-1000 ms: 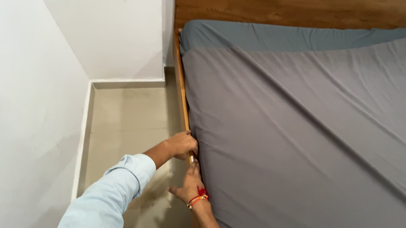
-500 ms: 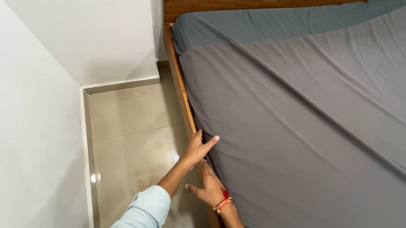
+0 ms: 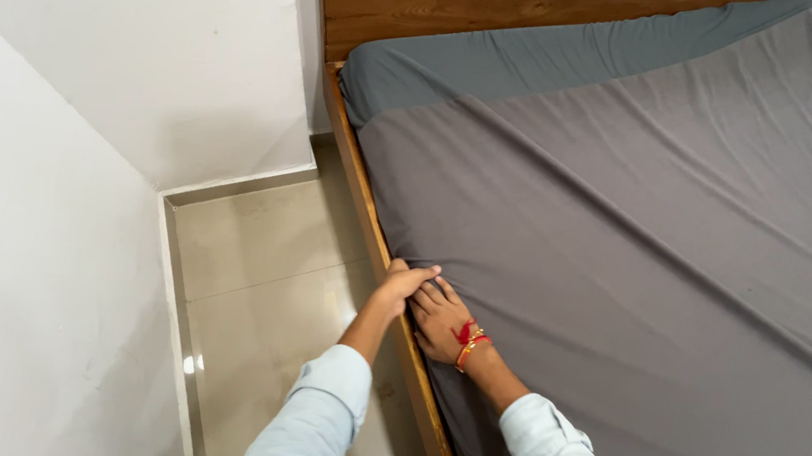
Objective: The person stretches a grey fitted sheet over the corners of a mattress and tucks the remaining edges underneath the mattress by hand.
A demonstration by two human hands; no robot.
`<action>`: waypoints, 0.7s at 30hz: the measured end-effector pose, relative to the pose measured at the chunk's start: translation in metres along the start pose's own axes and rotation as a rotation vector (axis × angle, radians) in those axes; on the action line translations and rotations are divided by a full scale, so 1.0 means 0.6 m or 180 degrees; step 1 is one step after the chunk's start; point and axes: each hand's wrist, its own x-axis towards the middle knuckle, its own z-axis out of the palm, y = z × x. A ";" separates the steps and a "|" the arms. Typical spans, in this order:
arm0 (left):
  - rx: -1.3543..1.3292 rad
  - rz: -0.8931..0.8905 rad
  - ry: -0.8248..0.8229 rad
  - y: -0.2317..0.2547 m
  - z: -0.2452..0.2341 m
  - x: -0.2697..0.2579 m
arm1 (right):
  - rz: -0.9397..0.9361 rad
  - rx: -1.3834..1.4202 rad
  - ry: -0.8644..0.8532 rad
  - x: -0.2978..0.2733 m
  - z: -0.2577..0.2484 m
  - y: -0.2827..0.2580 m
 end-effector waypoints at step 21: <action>0.0274 0.0377 0.0473 0.122 -0.008 0.012 | 0.0248 -0.0225 -0.1022 0.055 -0.025 -0.036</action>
